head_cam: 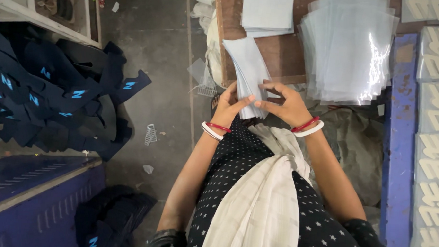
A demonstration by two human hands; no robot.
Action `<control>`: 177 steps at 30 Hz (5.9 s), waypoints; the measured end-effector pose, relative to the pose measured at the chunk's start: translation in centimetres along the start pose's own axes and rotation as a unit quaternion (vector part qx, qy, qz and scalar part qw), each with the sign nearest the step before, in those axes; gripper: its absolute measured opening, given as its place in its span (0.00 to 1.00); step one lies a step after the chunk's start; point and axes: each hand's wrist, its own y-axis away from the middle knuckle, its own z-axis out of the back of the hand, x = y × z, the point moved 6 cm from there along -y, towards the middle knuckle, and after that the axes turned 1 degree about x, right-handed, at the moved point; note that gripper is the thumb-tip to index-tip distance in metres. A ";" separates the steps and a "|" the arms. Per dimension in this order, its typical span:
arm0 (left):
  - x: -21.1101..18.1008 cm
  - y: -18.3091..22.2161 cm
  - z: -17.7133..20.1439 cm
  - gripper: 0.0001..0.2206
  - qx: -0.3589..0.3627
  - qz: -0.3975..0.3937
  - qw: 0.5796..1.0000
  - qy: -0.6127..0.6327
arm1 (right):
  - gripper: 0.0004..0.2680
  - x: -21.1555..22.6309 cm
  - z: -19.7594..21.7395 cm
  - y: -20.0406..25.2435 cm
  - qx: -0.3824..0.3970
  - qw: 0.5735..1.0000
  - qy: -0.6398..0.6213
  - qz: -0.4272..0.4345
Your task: The person picks up flat light-colored items from a stack and places them into clear plastic sleeves one by one at a workbench.
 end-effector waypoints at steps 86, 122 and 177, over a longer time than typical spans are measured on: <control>4.7 1.5 6.1 0.25 -0.105 0.011 0.994 -0.002 | 0.04 3.1 1.0 2.8 -0.308 0.887 0.335 0.077; 4.2 0.7 5.0 0.22 -0.134 -0.025 0.988 -0.070 | 0.09 -4.5 4.4 -0.4 -0.205 0.975 0.011 -0.091; 5.5 1.1 7.6 0.22 -0.260 -0.036 0.961 -0.090 | 0.13 0.9 18.1 6.4 -0.392 0.917 0.024 0.064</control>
